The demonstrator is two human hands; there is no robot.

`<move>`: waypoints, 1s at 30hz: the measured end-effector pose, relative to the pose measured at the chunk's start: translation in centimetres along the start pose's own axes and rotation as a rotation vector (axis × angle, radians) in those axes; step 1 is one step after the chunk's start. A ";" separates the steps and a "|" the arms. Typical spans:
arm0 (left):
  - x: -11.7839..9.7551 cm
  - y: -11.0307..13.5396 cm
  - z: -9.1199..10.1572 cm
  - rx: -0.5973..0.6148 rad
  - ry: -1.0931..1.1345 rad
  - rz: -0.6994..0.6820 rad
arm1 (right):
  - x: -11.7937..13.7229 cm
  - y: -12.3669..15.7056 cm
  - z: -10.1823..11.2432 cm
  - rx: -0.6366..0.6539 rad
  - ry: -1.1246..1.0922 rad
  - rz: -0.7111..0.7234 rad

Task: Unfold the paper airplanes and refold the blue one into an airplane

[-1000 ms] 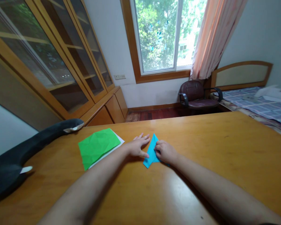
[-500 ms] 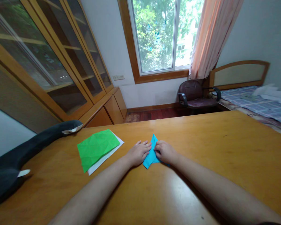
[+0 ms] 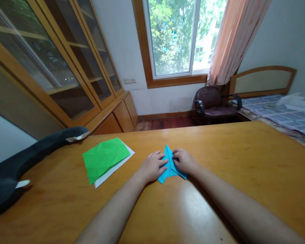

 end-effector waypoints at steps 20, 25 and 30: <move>-3.2 -0.4 -0.1 0.027 -0.127 0.055 | 1.2 0.2 -0.6 0.162 0.299 0.052; -3.0 -0.8 -0.3 0.049 0.011 -0.004 | 0.6 0.1 -0.5 0.174 0.292 0.071; -1.5 -1.5 0.5 0.096 0.031 -0.062 | 0.6 0.3 0.0 0.183 0.272 0.084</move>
Point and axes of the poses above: each hand's wrist, its own y-axis away from the middle knuckle, its own z-axis out of the back of the hand, x = y × z, the point moved 8 cm from there along -y, towards the middle knuckle, and after that the axes turned 1 degree about z, right-handed, at the moved point
